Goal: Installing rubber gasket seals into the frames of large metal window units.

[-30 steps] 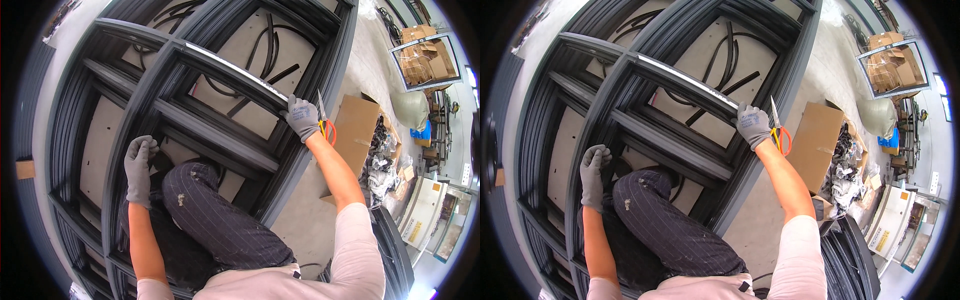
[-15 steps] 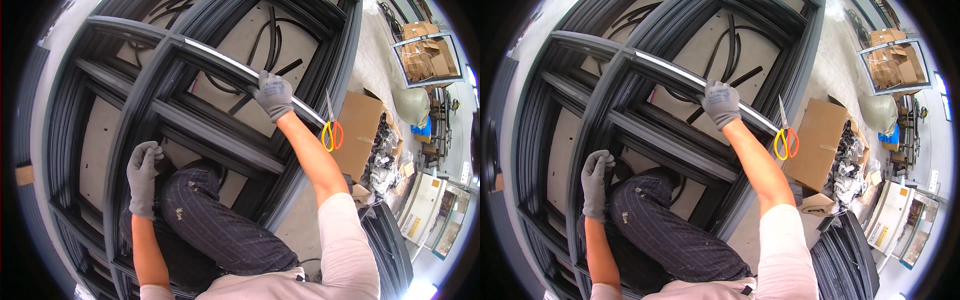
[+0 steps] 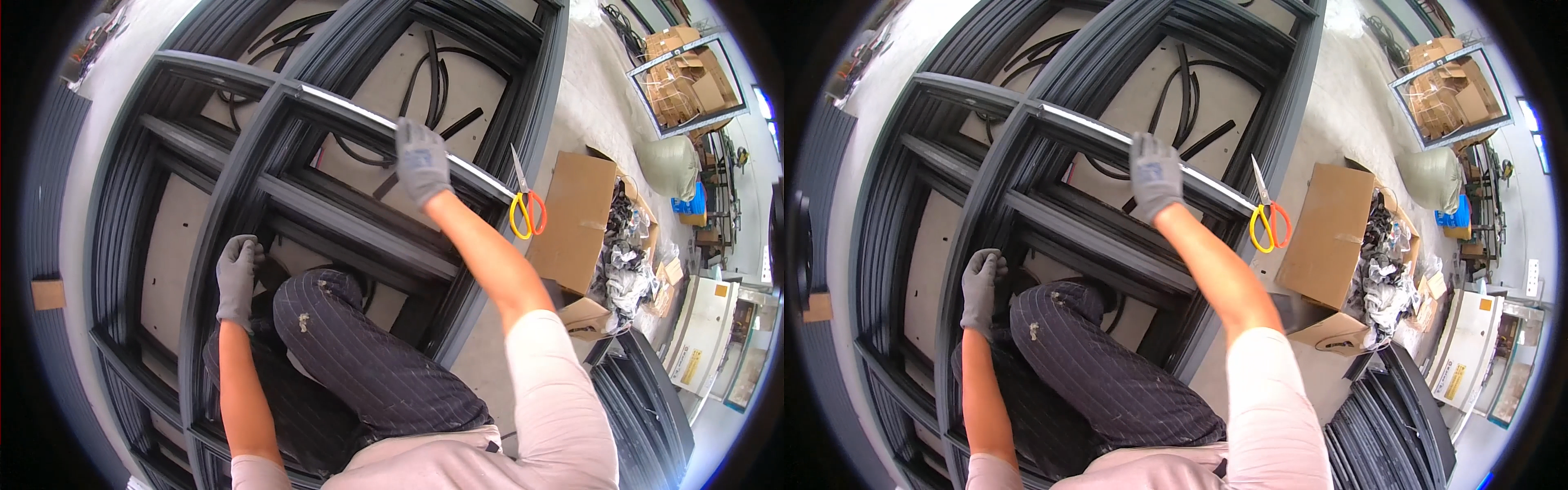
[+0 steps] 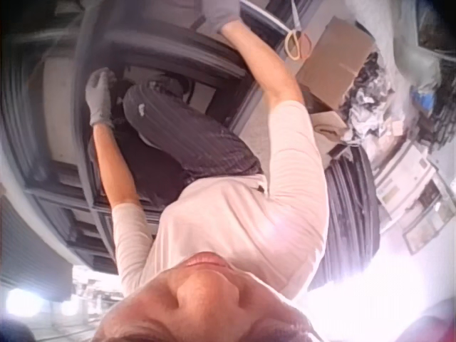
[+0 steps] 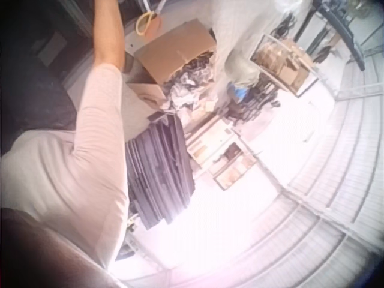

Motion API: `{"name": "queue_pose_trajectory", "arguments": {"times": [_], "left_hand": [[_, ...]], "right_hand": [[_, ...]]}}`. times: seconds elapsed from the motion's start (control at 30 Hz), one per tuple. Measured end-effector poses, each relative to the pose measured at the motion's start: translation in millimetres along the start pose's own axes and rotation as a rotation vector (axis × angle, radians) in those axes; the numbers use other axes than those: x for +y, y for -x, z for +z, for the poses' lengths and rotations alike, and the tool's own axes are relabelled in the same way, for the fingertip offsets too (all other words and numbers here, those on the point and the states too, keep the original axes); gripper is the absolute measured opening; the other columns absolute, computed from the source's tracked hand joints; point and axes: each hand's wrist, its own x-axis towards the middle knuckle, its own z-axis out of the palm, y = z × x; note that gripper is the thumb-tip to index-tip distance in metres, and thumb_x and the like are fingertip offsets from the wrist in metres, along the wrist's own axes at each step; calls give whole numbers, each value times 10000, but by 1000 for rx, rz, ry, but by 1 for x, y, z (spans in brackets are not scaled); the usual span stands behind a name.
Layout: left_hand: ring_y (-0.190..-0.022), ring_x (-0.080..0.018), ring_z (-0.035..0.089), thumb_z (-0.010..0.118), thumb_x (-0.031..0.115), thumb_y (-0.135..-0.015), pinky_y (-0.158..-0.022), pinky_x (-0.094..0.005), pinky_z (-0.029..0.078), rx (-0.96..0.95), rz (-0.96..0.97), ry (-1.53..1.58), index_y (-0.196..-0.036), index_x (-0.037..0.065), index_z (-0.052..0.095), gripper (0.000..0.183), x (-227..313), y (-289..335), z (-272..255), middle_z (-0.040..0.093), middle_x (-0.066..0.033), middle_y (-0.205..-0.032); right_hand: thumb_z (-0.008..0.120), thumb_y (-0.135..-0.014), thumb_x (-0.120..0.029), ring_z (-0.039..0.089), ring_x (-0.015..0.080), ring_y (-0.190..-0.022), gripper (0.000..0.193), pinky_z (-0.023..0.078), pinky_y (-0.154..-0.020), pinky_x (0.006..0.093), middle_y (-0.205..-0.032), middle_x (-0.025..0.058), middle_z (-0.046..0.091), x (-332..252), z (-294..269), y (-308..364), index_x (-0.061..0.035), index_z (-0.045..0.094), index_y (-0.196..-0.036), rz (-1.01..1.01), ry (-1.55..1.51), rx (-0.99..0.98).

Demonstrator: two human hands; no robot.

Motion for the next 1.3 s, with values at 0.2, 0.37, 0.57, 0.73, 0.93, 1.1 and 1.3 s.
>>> {"name": "queue_pose_trajectory", "arguments": {"times": [0.2, 0.37, 0.57, 0.73, 0.93, 1.1, 1.3], "left_hand": [[-782, -82, 596, 548, 132, -962, -723, -232, 477, -33, -3, -104, -1042, 29, 646, 163, 1, 0, -1, 653, -20, -890], [-799, -94, 603, 548, 129, -961, -739, -238, 483, -45, 2, -111, -1052, 22, 642, 169, -3, 1, -8, 653, -28, -893], [-787, -85, 592, 528, 118, -981, -728, -234, 482, -73, 25, -85, -1064, 26, 630, 161, 8, 8, 1, 643, -19, -897], [-866, -130, 643, 512, 99, -962, -771, -266, 507, -87, 82, -164, -1107, 15, 636, 208, 12, 12, 7, 668, -64, -942], [-884, -108, 609, 500, 75, -974, -800, -252, 495, -125, 137, -159, -1136, 2, 623, 217, 24, 16, 17, 650, -50, -965], [-911, -122, 619, 509, 57, -963, -838, -263, 500, -136, 95, -105, -1143, -11, 619, 221, 43, 28, 26, 653, -56, -973], [-903, -121, 616, 513, 32, -954, -833, -271, 502, -140, 101, -76, -1146, -19, 610, 221, 44, 33, 19, 651, -55, -982]], "right_hand": [[502, -862, -130, 532, 279, -1168, 554, 439, -934, 391, -1319, 161, 510, 78, -4, 78, -53, 394, -1400, -26, 252, -101], [530, -841, -137, 592, 226, -982, 554, 481, -819, 356, -1157, 119, 553, 77, 4, 77, -43, 413, -1374, -8, 284, -133], [544, -834, -150, 608, 213, -901, 462, 497, -772, 339, -999, 81, 574, 90, 9, 78, -31, 472, -1274, -83, 265, -66], [553, -826, -175, 614, 216, -915, 436, 494, -817, 332, -986, 84, 587, 89, 8, 72, -12, 509, -1228, -106, 214, -14], [598, -801, -218, 619, 232, -954, 481, 498, -840, 340, -1044, 100, 599, 77, 15, 55, -10, 512, -1227, -90, 94, -2], [572, -825, -174, 620, 243, -960, 450, 502, -818, 344, -1108, 122, 587, 46, 19, 18, 9, 499, -1230, -96, 46, 45], [720, -748, -317, 606, 271, -976, 709, 496, -827, 364, -1157, 151, 577, -8, 44, -42, 33, 450, -1303, -132, 9, 25]]}}
